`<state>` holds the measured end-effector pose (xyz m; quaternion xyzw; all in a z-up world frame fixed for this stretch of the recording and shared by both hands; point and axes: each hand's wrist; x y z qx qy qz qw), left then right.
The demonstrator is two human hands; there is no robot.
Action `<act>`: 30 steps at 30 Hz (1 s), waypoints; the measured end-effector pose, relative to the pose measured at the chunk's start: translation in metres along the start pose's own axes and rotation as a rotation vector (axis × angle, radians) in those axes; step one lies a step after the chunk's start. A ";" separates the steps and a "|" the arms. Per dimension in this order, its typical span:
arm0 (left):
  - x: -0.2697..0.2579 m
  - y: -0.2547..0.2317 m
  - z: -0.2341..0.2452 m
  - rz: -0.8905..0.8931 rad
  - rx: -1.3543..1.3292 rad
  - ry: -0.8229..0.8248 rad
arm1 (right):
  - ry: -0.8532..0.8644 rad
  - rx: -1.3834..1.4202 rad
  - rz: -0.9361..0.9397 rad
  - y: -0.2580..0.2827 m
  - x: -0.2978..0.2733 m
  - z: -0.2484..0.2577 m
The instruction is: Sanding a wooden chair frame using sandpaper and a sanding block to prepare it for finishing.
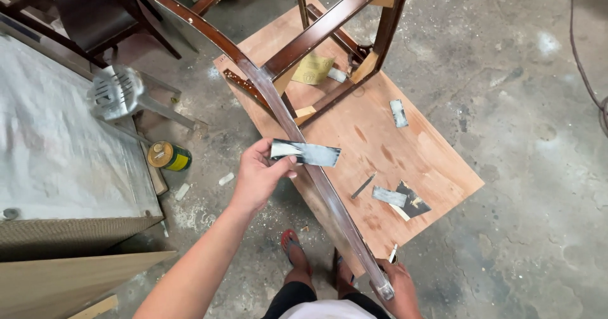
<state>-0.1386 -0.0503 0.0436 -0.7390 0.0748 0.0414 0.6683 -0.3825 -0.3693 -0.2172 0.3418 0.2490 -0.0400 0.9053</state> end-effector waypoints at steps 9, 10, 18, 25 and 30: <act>-0.023 -0.021 -0.026 -0.454 0.578 0.269 | -0.029 -0.022 0.053 -0.002 0.001 0.000; -0.020 -0.011 -0.027 -0.458 0.574 0.273 | -0.034 -0.024 0.050 -0.002 0.001 0.001; -0.008 0.069 -0.023 -0.651 1.699 0.641 | -0.022 -0.001 0.054 0.002 -0.002 0.003; -0.077 0.067 -0.045 -0.722 1.493 0.762 | -0.091 -0.007 0.167 -0.011 0.004 -0.008; -0.043 0.043 -0.038 -0.417 1.319 0.825 | -0.043 -0.008 0.116 -0.006 0.002 -0.003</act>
Point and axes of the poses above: each hand's wrist, its own x-axis towards the middle knuckle, its own z-axis out of the back of the hand, y = z × x, and after that the axes turned 5 degrees about y, right-handed
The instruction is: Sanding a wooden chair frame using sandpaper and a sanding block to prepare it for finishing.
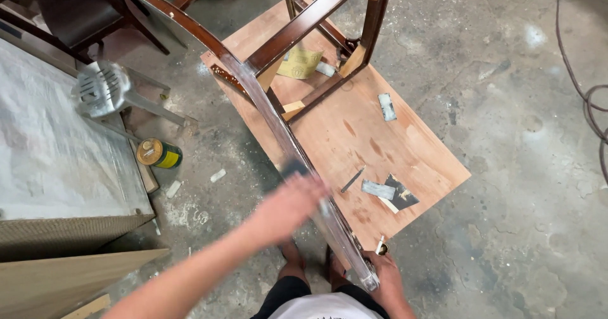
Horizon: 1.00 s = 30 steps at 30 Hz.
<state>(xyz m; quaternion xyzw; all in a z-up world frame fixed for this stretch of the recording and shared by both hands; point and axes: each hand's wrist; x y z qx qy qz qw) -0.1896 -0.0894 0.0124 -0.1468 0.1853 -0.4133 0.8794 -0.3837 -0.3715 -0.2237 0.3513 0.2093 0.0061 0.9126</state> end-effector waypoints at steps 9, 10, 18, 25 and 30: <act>-0.012 -0.077 -0.039 -0.465 -0.112 -0.068 | -0.145 -0.003 0.109 -0.013 0.001 -0.013; -0.011 -0.086 -0.053 -0.461 -0.110 -0.069 | -0.143 -0.003 0.113 -0.025 0.005 -0.024; 0.021 0.020 0.049 -0.086 0.486 -0.020 | -0.099 0.047 0.052 -0.008 -0.002 -0.008; 0.030 -0.036 0.039 0.153 0.622 0.399 | -0.018 0.001 -0.033 -0.009 -0.003 -0.008; -0.007 -0.116 -0.092 -0.404 0.230 -0.017 | -0.097 -0.062 0.129 -0.028 0.005 -0.027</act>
Point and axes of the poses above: each hand's wrist, its own x-axis towards the middle knuckle, its own z-axis out of the back of the hand, y = z × x, and after that the axes turned 5 degrees about y, right-handed
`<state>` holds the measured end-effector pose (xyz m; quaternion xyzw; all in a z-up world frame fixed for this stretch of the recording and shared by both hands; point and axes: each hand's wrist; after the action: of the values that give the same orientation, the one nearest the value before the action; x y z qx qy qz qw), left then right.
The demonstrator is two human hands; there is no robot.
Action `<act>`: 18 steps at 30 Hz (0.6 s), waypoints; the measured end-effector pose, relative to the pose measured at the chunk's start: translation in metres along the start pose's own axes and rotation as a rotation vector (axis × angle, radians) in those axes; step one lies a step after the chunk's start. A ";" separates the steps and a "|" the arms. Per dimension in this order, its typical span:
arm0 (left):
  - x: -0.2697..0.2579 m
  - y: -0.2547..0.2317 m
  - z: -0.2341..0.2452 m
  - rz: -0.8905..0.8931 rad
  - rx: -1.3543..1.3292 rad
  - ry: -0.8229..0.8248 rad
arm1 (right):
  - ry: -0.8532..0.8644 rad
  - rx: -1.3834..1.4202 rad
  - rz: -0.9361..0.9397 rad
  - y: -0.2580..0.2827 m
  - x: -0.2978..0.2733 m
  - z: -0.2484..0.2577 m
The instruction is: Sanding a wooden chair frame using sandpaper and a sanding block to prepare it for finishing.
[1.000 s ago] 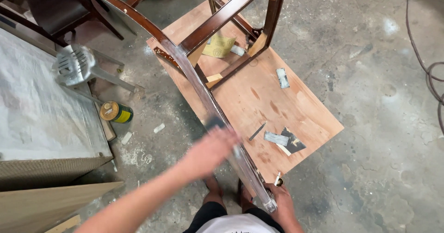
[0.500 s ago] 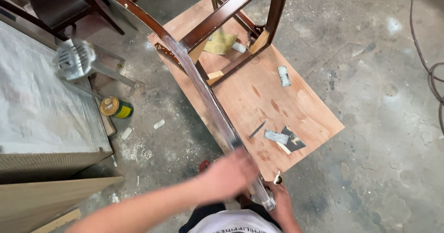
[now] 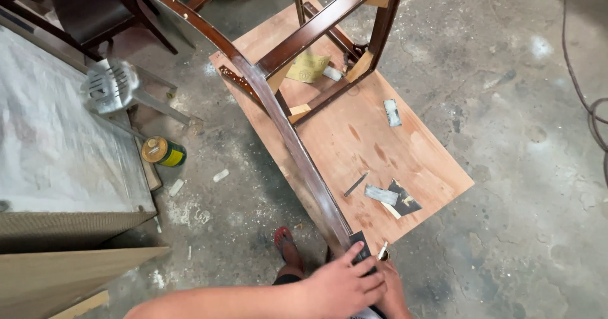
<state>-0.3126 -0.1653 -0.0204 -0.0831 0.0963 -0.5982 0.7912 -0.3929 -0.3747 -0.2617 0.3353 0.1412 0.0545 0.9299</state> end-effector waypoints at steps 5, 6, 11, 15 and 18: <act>-0.025 0.092 0.071 0.176 0.042 0.193 | 0.048 0.089 -0.157 0.022 -0.005 0.020; -0.033 0.118 0.078 0.297 0.133 0.272 | 0.068 0.076 -0.181 0.025 -0.001 0.022; -0.019 0.049 0.042 0.052 0.086 0.059 | 0.021 0.026 -0.049 0.008 -0.004 0.007; -0.028 0.069 0.056 0.046 -0.036 -0.002 | 0.095 0.059 -0.270 0.030 -0.001 0.022; -0.059 0.135 0.091 0.297 0.020 0.190 | 0.052 0.087 -0.196 0.024 -0.003 0.018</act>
<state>-0.1803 -0.0702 0.0373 -0.0029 0.1758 -0.4810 0.8589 -0.3912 -0.3679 -0.2330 0.3583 0.1999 -0.0341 0.9113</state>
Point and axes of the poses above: each hand's wrist, its own x-axis towards the middle knuckle, its own z-axis out of the back of the hand, y = z × x, and after that the axes turned 5 degrees about y, right-handed
